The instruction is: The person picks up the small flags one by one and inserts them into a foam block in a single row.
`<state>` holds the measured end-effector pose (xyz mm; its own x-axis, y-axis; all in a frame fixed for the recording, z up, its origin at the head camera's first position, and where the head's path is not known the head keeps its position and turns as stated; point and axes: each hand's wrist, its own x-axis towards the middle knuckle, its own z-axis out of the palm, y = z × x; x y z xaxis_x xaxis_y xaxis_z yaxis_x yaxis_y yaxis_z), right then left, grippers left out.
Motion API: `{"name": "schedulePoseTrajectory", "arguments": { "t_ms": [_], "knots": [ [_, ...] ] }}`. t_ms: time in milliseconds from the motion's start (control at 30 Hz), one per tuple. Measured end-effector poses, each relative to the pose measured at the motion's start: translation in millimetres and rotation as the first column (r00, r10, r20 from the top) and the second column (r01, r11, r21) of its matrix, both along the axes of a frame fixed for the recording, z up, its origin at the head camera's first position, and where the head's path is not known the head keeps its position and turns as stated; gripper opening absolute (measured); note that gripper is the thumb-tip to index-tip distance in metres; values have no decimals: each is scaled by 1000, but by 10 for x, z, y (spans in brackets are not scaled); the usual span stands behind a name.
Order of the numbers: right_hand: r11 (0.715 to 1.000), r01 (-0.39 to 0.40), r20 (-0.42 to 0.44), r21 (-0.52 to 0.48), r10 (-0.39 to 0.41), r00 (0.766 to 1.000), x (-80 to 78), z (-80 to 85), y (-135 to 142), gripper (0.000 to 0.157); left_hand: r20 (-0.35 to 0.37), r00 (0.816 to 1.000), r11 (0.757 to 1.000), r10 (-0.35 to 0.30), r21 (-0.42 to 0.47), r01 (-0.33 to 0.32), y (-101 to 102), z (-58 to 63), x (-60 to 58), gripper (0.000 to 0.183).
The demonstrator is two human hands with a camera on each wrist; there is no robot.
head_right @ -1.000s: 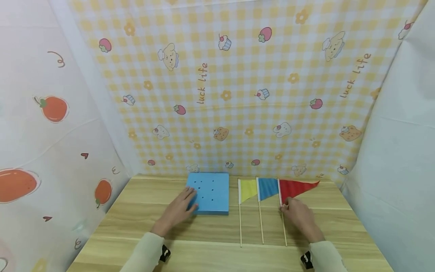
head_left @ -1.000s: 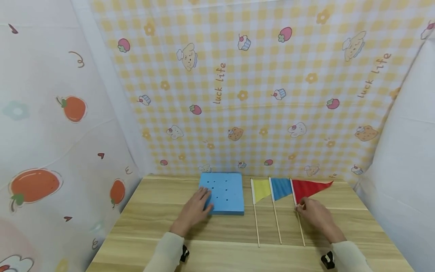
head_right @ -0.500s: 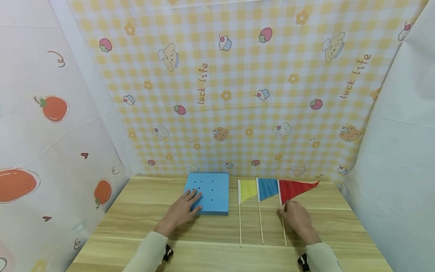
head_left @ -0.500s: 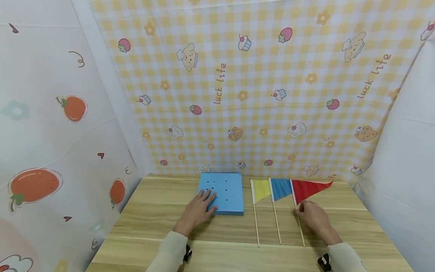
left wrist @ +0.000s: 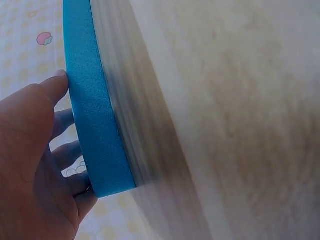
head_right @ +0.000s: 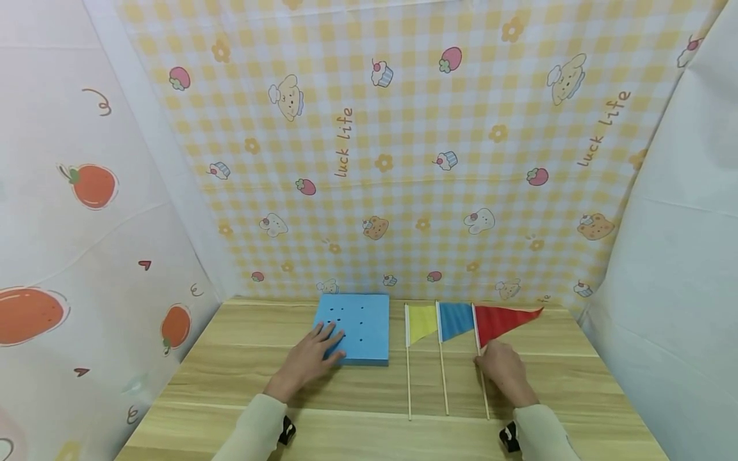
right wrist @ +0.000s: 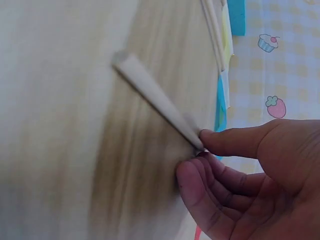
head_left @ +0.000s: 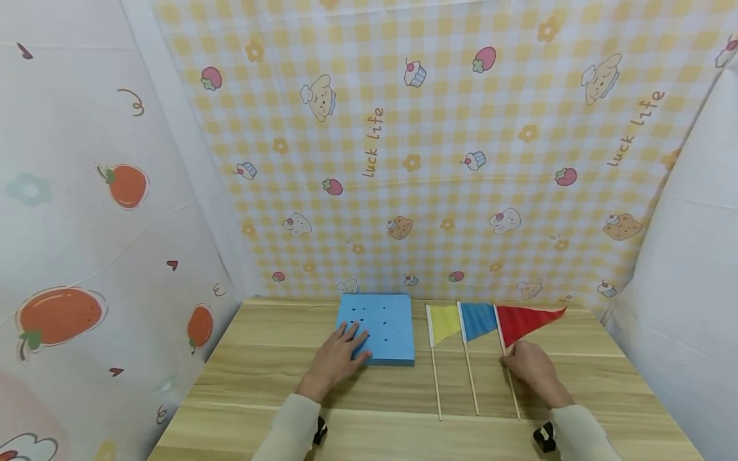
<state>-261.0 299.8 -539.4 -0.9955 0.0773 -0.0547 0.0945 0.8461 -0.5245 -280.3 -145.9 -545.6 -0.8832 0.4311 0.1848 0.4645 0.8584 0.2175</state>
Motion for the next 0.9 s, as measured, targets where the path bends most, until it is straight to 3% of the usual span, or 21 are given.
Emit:
{"name": "schedulePoseTrajectory", "arguments": {
  "t_ms": [400, 633, 900],
  "knots": [
    [983, 50, 58, -179, -40, 998, -7, 48, 23, 33, 10, 1000, 1000, 0, 18, 0, 10, 34, 7, 56],
    [971, 65, 85, -232, -46, 995, -18, 47, 35, 28, 34, 999, 1000, 13, 24, -14, 11, 41, 15, 57],
    [970, 54, 39, -236, -46, 998, -22, 135, 33, 23, 37, 999, 999, 16, 30, -17, 19, 42, 12, 57]
  ]
}}
